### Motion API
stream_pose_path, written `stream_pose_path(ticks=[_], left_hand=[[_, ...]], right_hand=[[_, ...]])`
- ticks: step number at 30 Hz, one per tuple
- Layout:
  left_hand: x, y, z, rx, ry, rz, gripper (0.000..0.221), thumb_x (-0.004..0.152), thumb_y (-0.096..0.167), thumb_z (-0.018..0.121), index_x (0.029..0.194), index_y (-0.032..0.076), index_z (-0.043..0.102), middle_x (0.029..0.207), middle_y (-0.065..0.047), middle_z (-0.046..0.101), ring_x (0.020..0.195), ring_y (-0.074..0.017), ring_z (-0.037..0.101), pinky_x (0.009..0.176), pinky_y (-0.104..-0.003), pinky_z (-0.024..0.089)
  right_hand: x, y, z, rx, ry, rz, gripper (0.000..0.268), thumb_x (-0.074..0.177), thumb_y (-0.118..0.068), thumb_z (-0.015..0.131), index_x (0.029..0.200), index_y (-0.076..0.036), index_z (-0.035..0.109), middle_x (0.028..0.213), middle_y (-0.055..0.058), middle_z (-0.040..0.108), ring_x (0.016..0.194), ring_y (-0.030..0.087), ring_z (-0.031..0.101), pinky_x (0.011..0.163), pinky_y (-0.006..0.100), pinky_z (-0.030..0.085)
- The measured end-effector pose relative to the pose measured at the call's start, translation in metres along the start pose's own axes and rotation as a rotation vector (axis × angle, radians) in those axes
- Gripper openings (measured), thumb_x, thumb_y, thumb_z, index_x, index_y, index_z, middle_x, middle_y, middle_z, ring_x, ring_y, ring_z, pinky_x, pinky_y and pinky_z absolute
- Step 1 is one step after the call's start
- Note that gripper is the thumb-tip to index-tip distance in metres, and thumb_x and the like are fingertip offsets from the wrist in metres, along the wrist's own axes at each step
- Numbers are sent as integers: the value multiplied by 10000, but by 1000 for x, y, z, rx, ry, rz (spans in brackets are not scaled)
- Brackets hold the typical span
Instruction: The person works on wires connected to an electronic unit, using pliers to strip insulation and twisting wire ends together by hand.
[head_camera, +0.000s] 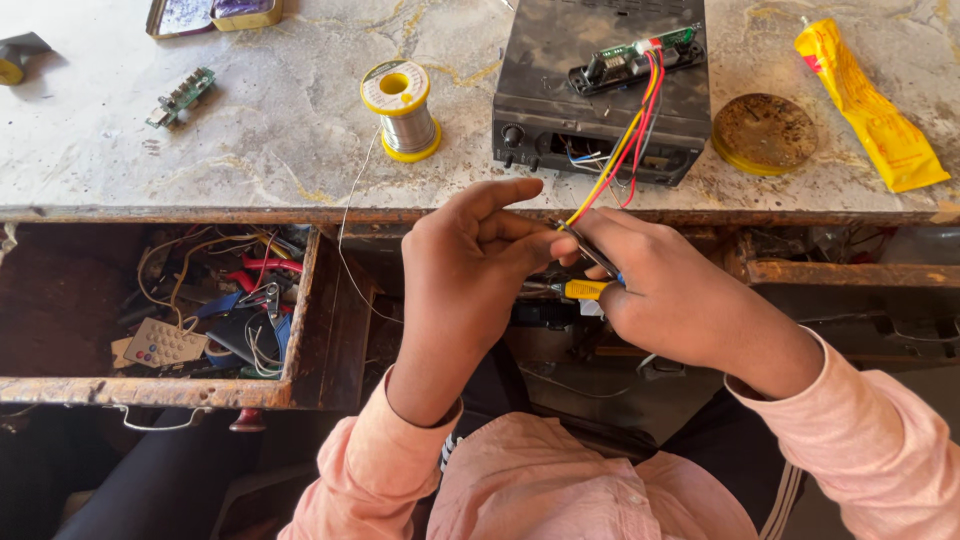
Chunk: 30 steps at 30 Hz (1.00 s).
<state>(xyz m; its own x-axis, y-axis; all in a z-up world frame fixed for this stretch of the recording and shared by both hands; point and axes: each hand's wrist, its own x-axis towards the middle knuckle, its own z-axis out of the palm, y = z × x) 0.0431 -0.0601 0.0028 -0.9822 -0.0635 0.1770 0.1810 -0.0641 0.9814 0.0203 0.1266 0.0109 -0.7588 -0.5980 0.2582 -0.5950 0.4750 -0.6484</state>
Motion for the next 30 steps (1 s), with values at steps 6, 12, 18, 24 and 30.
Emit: stream_pose_path(ticks=[6,12,18,24,30], left_hand=[[-1,9,2,111,43,-27,480,798,-47,798,1253,-61,646,868,-134,812,773,-85,736,686,-216,598],[-1,12,2,76,7,59,463,804,-26,811,1238,-56,654,895,-111,814,807,-62,750,715,-200,600],[-3,18,-6,310,-32,120,458,792,-6,817,1227,-25,673,851,-91,822,753,-46,733,678,-194,579],[-7,26,-23,459,17,177,345,833,-21,782,1167,10,703,843,-37,828,668,-62,681,597,-224,541],[49,37,-127,991,284,908,228,887,-101,794,1055,-14,666,941,-99,735,855,-215,740,747,-349,544]], right_hand=[[-2,0,2,-65,42,-11,477,646,132,493,1103,33,589,1039,236,642,991,466,621,802,482,494],[-3,-8,5,6,88,184,346,709,98,556,1040,4,597,900,207,650,878,427,649,741,459,496],[-4,-6,10,-13,137,-53,361,671,114,534,1019,30,582,902,237,611,891,473,612,730,481,474],[-9,-5,25,42,125,79,280,697,85,535,949,-9,614,795,188,589,717,338,597,667,397,472],[-40,3,49,383,84,315,240,681,30,537,904,-47,578,762,59,547,716,176,526,681,304,456]])
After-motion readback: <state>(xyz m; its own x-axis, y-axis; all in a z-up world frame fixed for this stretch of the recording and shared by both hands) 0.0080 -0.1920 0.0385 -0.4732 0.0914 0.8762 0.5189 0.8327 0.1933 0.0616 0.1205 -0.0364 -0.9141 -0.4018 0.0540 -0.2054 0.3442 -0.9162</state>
